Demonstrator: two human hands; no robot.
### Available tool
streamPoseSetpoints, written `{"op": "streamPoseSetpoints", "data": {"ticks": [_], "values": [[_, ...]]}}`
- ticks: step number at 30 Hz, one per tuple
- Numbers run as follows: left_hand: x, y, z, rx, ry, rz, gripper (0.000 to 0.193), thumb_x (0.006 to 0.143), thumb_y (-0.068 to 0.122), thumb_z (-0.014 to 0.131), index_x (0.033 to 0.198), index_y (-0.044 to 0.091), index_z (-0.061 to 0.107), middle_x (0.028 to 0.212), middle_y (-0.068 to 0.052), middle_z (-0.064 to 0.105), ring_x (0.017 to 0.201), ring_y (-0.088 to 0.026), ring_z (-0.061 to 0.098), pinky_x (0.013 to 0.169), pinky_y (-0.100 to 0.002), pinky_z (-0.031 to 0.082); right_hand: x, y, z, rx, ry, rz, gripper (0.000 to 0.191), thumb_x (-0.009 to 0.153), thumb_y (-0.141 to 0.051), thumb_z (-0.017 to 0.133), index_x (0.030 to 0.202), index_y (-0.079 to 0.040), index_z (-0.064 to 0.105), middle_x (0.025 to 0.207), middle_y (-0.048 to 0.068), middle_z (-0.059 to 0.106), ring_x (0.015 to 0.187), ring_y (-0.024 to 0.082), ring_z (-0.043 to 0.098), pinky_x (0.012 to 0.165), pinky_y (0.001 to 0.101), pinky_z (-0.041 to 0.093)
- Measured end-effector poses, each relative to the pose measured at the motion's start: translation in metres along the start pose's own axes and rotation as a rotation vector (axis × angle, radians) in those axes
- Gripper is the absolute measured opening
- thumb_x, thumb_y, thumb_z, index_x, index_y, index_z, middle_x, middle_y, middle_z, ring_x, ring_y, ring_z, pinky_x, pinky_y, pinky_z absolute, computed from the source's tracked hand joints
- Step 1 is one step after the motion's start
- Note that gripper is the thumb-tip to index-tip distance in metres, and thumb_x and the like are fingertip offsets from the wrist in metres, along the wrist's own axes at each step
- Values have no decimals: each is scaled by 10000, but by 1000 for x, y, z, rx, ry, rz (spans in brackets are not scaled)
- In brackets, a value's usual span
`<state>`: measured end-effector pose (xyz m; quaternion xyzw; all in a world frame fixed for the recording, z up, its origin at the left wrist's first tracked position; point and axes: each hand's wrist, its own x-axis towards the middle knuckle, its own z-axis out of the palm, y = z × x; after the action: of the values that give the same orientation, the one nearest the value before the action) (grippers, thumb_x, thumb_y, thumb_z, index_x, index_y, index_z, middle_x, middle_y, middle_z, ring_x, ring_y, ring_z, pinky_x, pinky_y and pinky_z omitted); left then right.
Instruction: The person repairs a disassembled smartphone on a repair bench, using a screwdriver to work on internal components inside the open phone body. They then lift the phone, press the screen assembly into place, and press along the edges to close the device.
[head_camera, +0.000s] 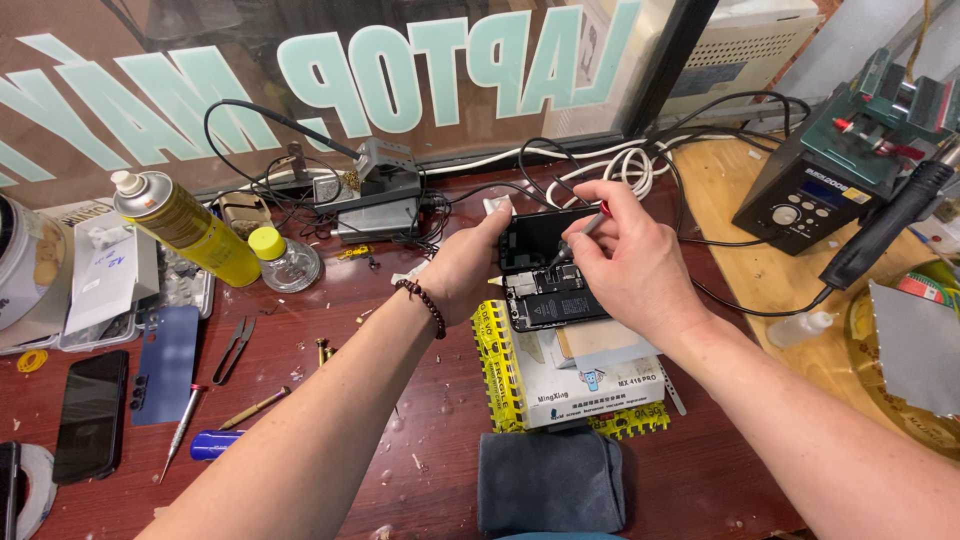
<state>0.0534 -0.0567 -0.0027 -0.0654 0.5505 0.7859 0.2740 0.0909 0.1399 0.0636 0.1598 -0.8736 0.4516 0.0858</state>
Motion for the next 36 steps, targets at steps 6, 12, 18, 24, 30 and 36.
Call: {"op": "streamPoseSetpoints", "data": {"ticks": [6, 12, 18, 24, 30, 36], "values": [[-2, 5, 3, -10, 21, -2, 565, 1002, 558, 423, 1261, 118, 666, 1183, -31, 700, 1112, -184, 636, 954, -487, 500, 4, -5, 1, -6, -9, 1, 404, 927, -47, 658, 1310, -61, 527, 939, 92, 791, 908, 166, 796, 777, 308, 622], [-2, 13, 2, -8, 36, -24, 579, 1005, 569, 423, 1259, 110, 669, 1175, -35, 700, 1102, -184, 638, 945, -469, 496, 12, -11, 2, -32, -15, 10, 404, 929, -57, 659, 1310, -60, 525, 937, 91, 790, 909, 165, 793, 780, 308, 619], [-6, 14, 0, -11, 25, -9, 561, 1008, 555, 423, 1267, 118, 662, 1191, -30, 699, 1114, -182, 638, 949, -475, 498, 11, -13, 4, -10, -3, 13, 409, 927, -59, 661, 1315, -67, 531, 933, 93, 789, 900, 160, 794, 775, 306, 618], [-6, 18, -10, 18, 12, -19, 580, 1002, 566, 395, 1272, 126, 659, 1196, -25, 699, 1107, -175, 635, 935, -493, 500, 19, -15, 11, -19, -12, 4, 409, 929, -62, 664, 1315, -65, 528, 920, 104, 788, 893, 168, 796, 758, 311, 618], [-3, 20, -15, 2, 23, -8, 567, 1008, 552, 408, 1271, 116, 658, 1178, -29, 694, 1090, -180, 633, 929, -489, 501, 23, -13, 16, -18, -5, -16, 402, 929, -68, 670, 1308, -63, 535, 924, 112, 787, 897, 179, 798, 752, 316, 621], [-3, 24, -22, -7, 33, -14, 572, 1009, 551, 417, 1260, 99, 662, 1163, -42, 701, 1086, -188, 642, 931, -477, 504, 28, -16, 21, -29, -13, -16, 396, 934, -66, 661, 1308, -60, 530, 923, 114, 784, 895, 178, 796, 746, 317, 619]]}}
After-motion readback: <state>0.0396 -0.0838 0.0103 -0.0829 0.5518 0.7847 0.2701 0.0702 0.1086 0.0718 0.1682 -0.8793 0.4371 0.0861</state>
